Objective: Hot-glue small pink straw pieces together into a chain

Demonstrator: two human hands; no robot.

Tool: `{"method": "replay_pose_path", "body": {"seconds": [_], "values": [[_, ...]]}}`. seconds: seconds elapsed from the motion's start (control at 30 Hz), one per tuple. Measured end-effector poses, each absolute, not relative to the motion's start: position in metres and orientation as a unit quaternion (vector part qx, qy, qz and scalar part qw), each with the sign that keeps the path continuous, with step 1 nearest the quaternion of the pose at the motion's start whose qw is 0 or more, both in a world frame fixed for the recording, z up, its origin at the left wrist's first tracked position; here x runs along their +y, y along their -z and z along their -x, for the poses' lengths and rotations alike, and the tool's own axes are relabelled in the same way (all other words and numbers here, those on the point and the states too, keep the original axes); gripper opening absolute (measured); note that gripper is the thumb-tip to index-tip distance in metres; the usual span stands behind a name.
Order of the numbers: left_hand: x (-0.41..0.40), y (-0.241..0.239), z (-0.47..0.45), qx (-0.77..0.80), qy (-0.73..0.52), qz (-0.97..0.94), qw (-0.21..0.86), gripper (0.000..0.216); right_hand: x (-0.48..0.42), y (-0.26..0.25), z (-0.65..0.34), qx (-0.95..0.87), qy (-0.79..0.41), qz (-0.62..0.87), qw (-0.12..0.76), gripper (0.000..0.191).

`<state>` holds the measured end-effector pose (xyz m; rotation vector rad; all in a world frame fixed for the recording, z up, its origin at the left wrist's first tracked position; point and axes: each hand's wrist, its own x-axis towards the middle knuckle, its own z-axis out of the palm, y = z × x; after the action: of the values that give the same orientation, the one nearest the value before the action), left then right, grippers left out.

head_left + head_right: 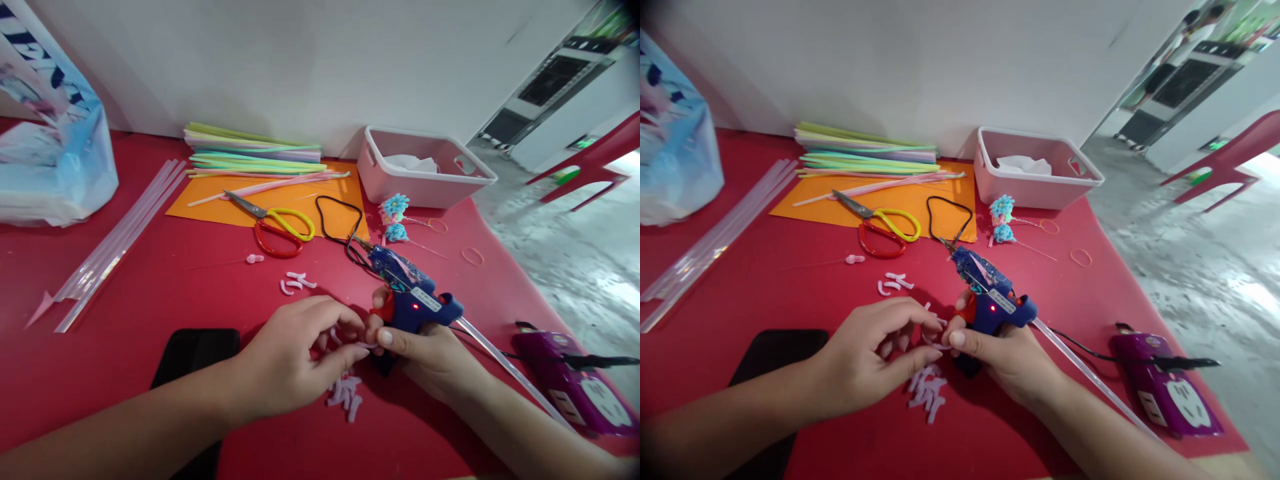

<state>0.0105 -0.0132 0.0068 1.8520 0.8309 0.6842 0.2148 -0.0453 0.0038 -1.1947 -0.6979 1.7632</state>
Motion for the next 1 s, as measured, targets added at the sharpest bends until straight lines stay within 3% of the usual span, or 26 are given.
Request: {"method": "replay_pose_path", "body": {"seconds": [0.23, 0.67, 0.83, 1.0], "values": [[-0.0118, -0.0027, -0.0102, 0.299, -0.315, -0.836, 0.336, 0.018, -0.0461, -0.001, -0.2147, -0.298, -0.693, 0.484, 0.444, 0.048], [-0.0108, 0.0023, -0.0079, 0.289, -0.3, -0.852, 0.317, 0.02, -0.0468, -0.0059, -0.2124, -0.299, -0.661, 0.518, 0.453, 0.052], [-0.0102, -0.0002, -0.0076, 0.306, -0.31, -0.831, 0.348, 0.02, -0.0473, -0.0077, -0.2149, -0.302, -0.674, 0.506, 0.446, 0.044], [-0.0103, -0.0065, -0.0083, 0.372, -0.317, -0.727, 0.482, 0.019, -0.0476, -0.0067, -0.2196, -0.344, -0.638, 0.52, 0.451, 0.039]]}}
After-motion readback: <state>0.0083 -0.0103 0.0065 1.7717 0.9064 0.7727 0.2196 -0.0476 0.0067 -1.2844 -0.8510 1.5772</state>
